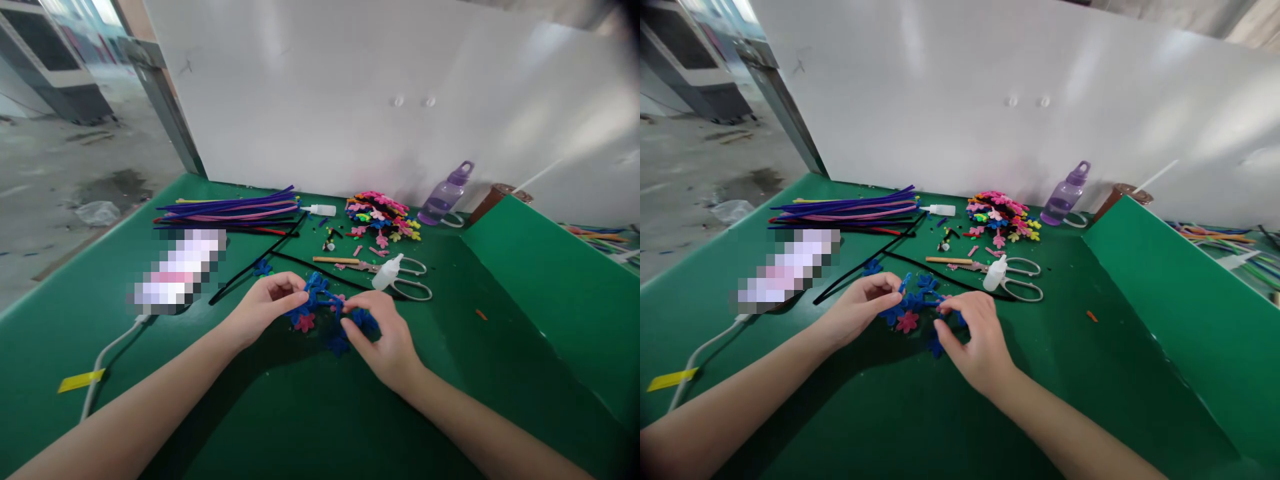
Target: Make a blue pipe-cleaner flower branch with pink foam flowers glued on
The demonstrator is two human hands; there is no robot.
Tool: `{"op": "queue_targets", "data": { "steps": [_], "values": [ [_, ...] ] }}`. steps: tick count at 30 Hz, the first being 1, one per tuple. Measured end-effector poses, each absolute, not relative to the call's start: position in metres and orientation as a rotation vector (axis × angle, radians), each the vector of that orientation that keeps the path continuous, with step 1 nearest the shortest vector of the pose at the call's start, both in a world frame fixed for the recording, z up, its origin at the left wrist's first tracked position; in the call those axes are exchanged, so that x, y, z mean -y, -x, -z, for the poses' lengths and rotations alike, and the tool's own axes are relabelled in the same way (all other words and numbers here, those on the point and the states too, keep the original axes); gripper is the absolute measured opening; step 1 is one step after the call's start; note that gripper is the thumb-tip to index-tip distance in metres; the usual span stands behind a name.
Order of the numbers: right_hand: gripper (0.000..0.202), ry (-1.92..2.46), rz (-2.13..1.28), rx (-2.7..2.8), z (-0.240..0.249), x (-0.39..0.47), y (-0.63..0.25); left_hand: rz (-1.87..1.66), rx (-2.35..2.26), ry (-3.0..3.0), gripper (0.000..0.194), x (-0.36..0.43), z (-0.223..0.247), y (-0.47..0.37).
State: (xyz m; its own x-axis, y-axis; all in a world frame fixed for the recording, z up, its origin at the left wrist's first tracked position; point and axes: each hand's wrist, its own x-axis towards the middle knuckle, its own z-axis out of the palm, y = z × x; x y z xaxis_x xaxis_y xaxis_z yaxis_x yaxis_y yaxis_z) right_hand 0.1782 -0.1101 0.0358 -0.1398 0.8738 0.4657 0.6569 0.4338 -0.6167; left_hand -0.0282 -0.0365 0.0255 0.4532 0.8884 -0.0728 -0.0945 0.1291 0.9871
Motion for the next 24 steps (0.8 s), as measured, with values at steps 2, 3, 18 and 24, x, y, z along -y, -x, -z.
{"op": "queue_targets", "data": {
  "steps": [2,3,18,24],
  "values": [
    [0.017,1.356,-0.534,1.868,-0.038,0.11,-0.171,-0.802,-0.844,-1.264,0.024,0.038,-0.026,0.027],
    [0.018,1.378,-0.633,1.847,-0.039,0.11,-0.168,-0.775,-0.854,-1.276,0.025,0.039,-0.027,0.027],
    [0.015,1.4,-0.982,1.64,-0.047,0.087,-0.155,-0.698,-0.801,-1.445,0.021,0.042,-0.029,0.024],
    [0.014,1.491,-0.645,1.721,-0.041,0.07,-0.193,-0.734,-0.835,-1.512,0.022,0.039,-0.028,0.025]
  ]
}}
